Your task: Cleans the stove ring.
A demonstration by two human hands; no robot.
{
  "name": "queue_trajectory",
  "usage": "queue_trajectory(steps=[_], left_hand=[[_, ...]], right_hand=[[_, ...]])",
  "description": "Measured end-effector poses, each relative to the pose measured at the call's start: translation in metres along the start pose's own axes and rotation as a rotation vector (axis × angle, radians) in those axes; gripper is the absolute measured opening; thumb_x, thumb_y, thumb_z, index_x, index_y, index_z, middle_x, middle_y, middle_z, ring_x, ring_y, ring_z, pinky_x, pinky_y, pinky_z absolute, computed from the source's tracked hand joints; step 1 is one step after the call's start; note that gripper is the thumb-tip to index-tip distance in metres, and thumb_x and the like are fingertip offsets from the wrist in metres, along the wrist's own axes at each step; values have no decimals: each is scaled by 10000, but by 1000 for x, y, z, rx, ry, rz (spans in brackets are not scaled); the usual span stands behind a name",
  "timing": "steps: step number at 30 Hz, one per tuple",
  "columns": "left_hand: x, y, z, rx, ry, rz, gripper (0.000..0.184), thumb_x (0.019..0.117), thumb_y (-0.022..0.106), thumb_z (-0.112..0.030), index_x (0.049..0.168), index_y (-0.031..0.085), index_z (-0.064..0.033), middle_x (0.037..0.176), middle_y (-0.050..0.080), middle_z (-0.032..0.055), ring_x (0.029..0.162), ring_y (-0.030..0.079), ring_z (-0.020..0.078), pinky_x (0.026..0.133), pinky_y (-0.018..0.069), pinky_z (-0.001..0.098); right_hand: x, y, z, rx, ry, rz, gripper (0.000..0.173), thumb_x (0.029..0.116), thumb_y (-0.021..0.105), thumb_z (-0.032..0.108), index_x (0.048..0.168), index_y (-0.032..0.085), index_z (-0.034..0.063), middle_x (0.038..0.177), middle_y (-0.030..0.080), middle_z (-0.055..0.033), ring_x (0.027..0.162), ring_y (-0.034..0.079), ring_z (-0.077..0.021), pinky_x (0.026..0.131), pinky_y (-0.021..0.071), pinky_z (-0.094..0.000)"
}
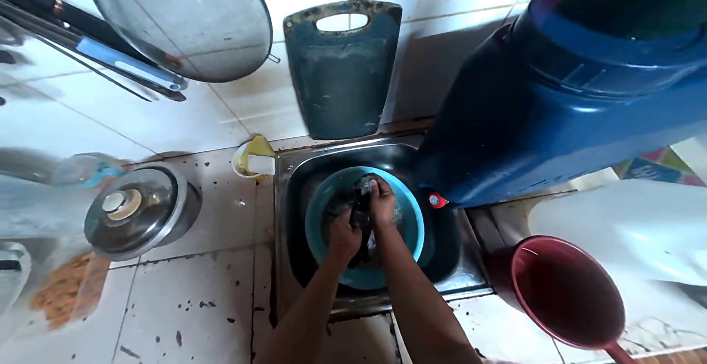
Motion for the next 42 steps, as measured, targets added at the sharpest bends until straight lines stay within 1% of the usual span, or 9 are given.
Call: queue_trajectory(steps=[6,10,16,22,29,31,34,37,42], left_hand=[[8,-7,37,-76,33,-82,434,966,616,-5,1382,542,90,1283,643,276,1222,630,348,1090,471,465],[-7,-3,43,-54,-6,-115,430,1019,572,-40,1421,505,100,1328,618,291,1247,616,368,1108,451,451],[-33,19,30,-86,82,-146,464,993,541,19,1442,479,119,1400,566,313,1303,575,401,1134,426,460],[-33,19,33,-176,125,-6,564,1000,544,-25,1521,365,96,1521,446,298,1397,486,355,1166,389,413],[-14,21,21,-353,299,304,856,898,680,20,1597,187,60,1653,239,255,1504,345,270,1213,332,364],[-12,20,23,-498,233,397,1000,810,683,71,1616,92,33,1657,225,240,1495,344,265,1199,349,378],[-7,12,22,-664,20,399,918,857,590,1,1624,89,-54,1554,385,194,1308,506,196,1048,471,351],[6,4,23,-501,-141,275,904,928,639,49,1631,92,-100,1472,466,229,1159,594,264,908,532,402],[15,-9,51,-549,-228,68,663,915,582,138,1523,378,-31,1383,551,229,1119,643,292,901,564,441]], right_hand=[[-43,3,18,-47,-11,217,224,1012,582,45,1156,696,-83,1153,710,-203,1081,673,-215,995,520,-364],[-48,-35,5,-36,108,-131,339,1105,426,137,1113,639,-126,993,673,-236,934,661,-269,894,525,-445],[-19,4,-32,-146,116,37,548,1034,562,75,1493,328,-110,1441,495,-332,1303,559,-386,1105,459,-447],[4,-6,-24,-416,276,28,413,1101,461,258,1218,677,-73,1228,679,-292,1213,629,-425,1062,451,-563],[-18,-9,-49,211,679,-108,627,1103,357,509,1191,635,-46,1085,663,-224,959,645,-309,846,526,-517],[-27,-4,-46,350,526,42,520,1101,424,433,1265,590,-32,1017,668,-184,854,659,-241,760,569,-449],[-40,-1,-32,124,151,242,333,995,636,71,1282,582,-91,1108,681,-185,976,675,-184,889,570,-344],[-43,8,-10,-432,-61,390,386,963,656,82,1325,643,-52,1267,685,-253,1205,658,-370,1083,473,-516],[-42,-6,1,-490,-231,511,299,919,575,-63,1169,740,-38,1268,681,-254,1265,615,-371,1118,452,-478]])
Point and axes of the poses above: each hand's wrist, its own x-axis towards the middle knuckle, its own y-axis out of the palm, z = x × y, the point moved 6 cm from there along x, towards the middle knuckle
